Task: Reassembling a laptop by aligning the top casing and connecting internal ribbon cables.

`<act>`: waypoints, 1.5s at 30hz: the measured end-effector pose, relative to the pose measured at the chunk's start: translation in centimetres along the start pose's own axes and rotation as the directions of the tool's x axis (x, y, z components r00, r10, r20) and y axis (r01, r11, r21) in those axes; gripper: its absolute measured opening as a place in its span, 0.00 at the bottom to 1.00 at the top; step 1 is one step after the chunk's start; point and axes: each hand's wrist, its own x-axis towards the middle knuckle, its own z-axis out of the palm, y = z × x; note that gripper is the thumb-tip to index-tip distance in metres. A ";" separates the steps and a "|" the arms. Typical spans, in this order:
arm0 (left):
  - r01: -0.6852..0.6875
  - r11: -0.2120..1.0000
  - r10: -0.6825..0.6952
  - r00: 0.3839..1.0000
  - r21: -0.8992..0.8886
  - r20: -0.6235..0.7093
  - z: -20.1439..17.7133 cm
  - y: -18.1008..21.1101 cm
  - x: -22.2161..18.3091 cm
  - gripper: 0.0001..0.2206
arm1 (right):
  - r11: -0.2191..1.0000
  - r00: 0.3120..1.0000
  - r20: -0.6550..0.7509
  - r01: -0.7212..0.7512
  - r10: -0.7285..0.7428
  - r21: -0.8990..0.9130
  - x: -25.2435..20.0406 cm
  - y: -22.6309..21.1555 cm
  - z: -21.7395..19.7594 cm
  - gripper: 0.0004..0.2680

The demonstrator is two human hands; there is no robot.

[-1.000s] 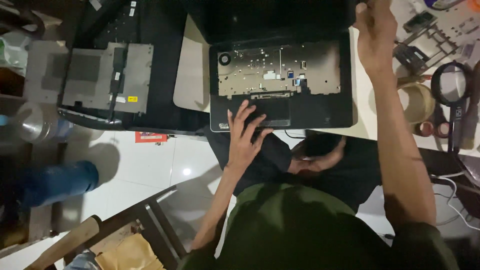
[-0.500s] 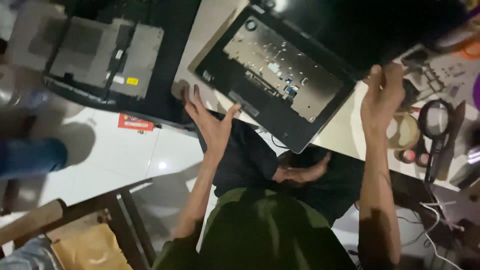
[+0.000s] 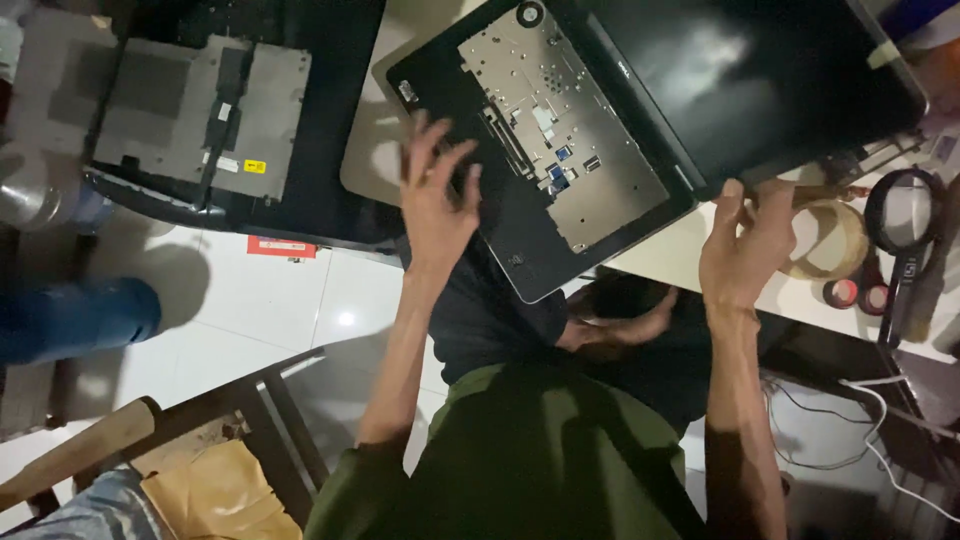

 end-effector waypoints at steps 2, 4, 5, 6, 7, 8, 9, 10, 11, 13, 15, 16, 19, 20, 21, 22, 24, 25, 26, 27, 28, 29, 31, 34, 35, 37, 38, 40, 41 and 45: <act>-0.067 0.994 0.074 0.994 -0.092 0.081 0.4 1.0 1.1 0.09 | 0.999 0.999 -0.012 0.031 -0.031 -0.012 -0.6 -0.7 0.0 0.09; -0.126 0.973 0.157 0.975 -0.191 0.156 0.9 1.6 1.9 0.06 | 0.998 0.998 -0.027 0.059 -0.060 -0.026 -1.1 -0.9 0.0 0.11; -0.181 0.965 0.222 0.948 -0.187 0.228 1.2 1.7 2.2 0.06 | 0.996 0.996 -0.022 0.092 -0.092 -0.003 -1.2 -0.8 -0.1 0.09; -0.237 0.953 0.286 0.911 -0.190 0.298 1.6 1.8 2.6 0.05 | 0.992 0.992 -0.021 0.125 -0.124 0.019 -1.3 -0.6 -0.2 0.08; -0.238 0.952 0.288 0.909 -0.193 0.302 2.4 1.4 2.5 0.05 | 0.993 0.993 -0.022 0.120 -0.119 0.017 -1.5 0.2 0.1 0.08; -0.244 0.953 0.286 0.922 -0.181 0.261 3.1 1.1 2.3 0.06 | 0.992 0.995 -0.034 0.091 -0.089 0.084 -1.7 1.0 0.3 0.05; -0.249 0.953 0.283 0.934 -0.169 0.219 3.9 0.7 2.1 0.06 | 0.987 0.997 -0.044 0.063 -0.057 0.150 -2.0 1.7 0.6 0.05; -0.248 0.954 0.282 0.933 -0.170 0.223 3.9 0.7 2.2 0.06 | 0.987 0.998 -0.043 0.058 -0.052 0.150 -2.2 2.1 0.7 0.05; -0.274 0.948 0.307 0.919 -0.159 0.249 3.9 0.7 2.3 0.08 | 0.986 0.999 -0.029 0.039 -0.035 0.162 -2.4 2.5 0.9 0.05; -0.301 0.942 0.331 0.903 -0.146 0.273 3.8 0.6 2.7 0.10 | 0.984 1.000 -0.015 0.021 -0.019 0.177 -2.5 2.8 1.0 0.06; -0.342 0.933 0.360 0.878 -0.112 0.315 3.8 0.5 2.8 0.12 | 0.985 1.000 -0.004 0.027 -0.027 0.169 -2.5 2.6 1.0 0.08; -0.342 0.933 0.359 0.877 -0.110 0.318 3.9 0.3 2.9 0.12 | 0.985 1.000 -0.004 0.025 -0.025 0.172 -2.5 2.6 1.2 0.08; -0.415 0.905 0.422 0.848 -0.092 0.322 3.9 0.1 3.4 0.12 | 0.983 0.999 -0.016 0.051 -0.049 0.176 -2.4 2.5 1.4 0.09; -0.477 0.876 0.470 0.812 -0.071 0.345 3.7 0.3 3.8 0.11 | 0.987 0.999 -0.007 0.052 -0.052 0.154 -2.4 2.4 1.2 0.09; -0.537 0.842 0.516 0.773 -0.051 0.369 3.5 0.5 4.1 0.11 | 0.990 0.998 0.002 0.054 -0.055 0.132 -2.4 2.3 1.1 0.09; -0.537 0.842 0.515 0.774 -0.049 0.370 3.5 0.4 4.2 0.11 | 0.989 0.998 0.003 0.054 -0.055 0.134 -2.5 2.7 1.2 0.09; -0.521 0.844 0.527 0.757 -0.130 0.387 3.5 0.1 4.6 0.09 | 0.991 0.997 0.004 0.074 -0.075 0.113 -2.7 3.3 1.3 0.10; -0.521 0.844 0.527 0.757 -0.130 0.387 3.8 -0.3 4.9 0.09 | 0.991 0.997 0.004 0.073 -0.074 0.114 -2.4 2.8 1.4 0.10; -0.451 0.870 0.493 0.784 -0.200 0.377 4.2 -0.6 5.2 0.06 | 0.989 0.997 -0.005 0.076 -0.076 0.130 -2.2 2.3 1.4 0.11; -0.376 0.886 0.456 0.809 -0.270 0.371 4.6 -0.9 5.4 0.04 | 0.986 0.997 -0.013 0.078 -0.077 0.147 -1.9 1.8 1.4 0.12; -0.377 0.886 0.457 0.809 -0.271 0.369 4.6 -0.9 6.0 0.04 | 0.986 0.997 -0.014 0.079 -0.078 0.146 -1.6 0.9 0.9 0.12; -0.378 0.888 0.457 0.792 -0.262 0.405 4.7 -1.0 6.5 0.04 | 0.992 0.997 0.032 0.065 -0.069 0.104 -1.4 0.1 0.5 0.10; -0.375 0.891 0.452 0.776 -0.255 0.440 4.7 -0.9 7.3 0.05 | 0.997 0.995 0.082 0.053 -0.058 0.060 -1.1 -0.9 -0.1 0.10; -0.375 0.870 0.487 0.754 -0.320 0.441 4.7 -0.7 8.4 0.06 | 0.989 0.988 0.094 0.114 -0.122 0.091 -1.0 -0.9 -0.2 0.10; -0.356 0.879 0.472 0.744 -0.316 0.473 5.0 -1.0 8.5 0.05 | 0.991 0.987 0.101 0.117 -0.123 0.066 -1.1 -0.6 -0.1 0.09; -0.339 0.887 0.458 0.733 -0.313 0.503 5.4 -1.3 8.7 0.04 | 0.992 0.987 0.107 0.120 -0.124 0.041 -1.2 -0.4 0.1 0.08; -0.335 0.888 0.457 0.721 -0.316 0.521 5.5 -1.3 8.8 0.03 | 0.992 0.988 0.097 0.119 -0.121 0.035 -1.1 -0.5 0.1 0.08; -0.329 0.889 0.455 0.708 -0.318 0.539 5.6 -1.3 8.9 0.03 | 0.993 0.989 0.089 0.116 -0.118 0.029 -1.1 -0.6 0.2 0.08; -0.331 0.890 0.453 0.704 -0.313 0.546 5.6 -1.3 9.0 0.02 | 0.994 0.990 0.098 0.105 -0.106 0.016 -1.1 -0.5 0.2 0.07; -0.316 0.894 0.446 0.679 -0.316 0.583 5.5 -1.3 9.4 0.02 | 0.992 0.987 0.107 0.112 -0.118 0.059 -0.9 -0.7 0.2 0.06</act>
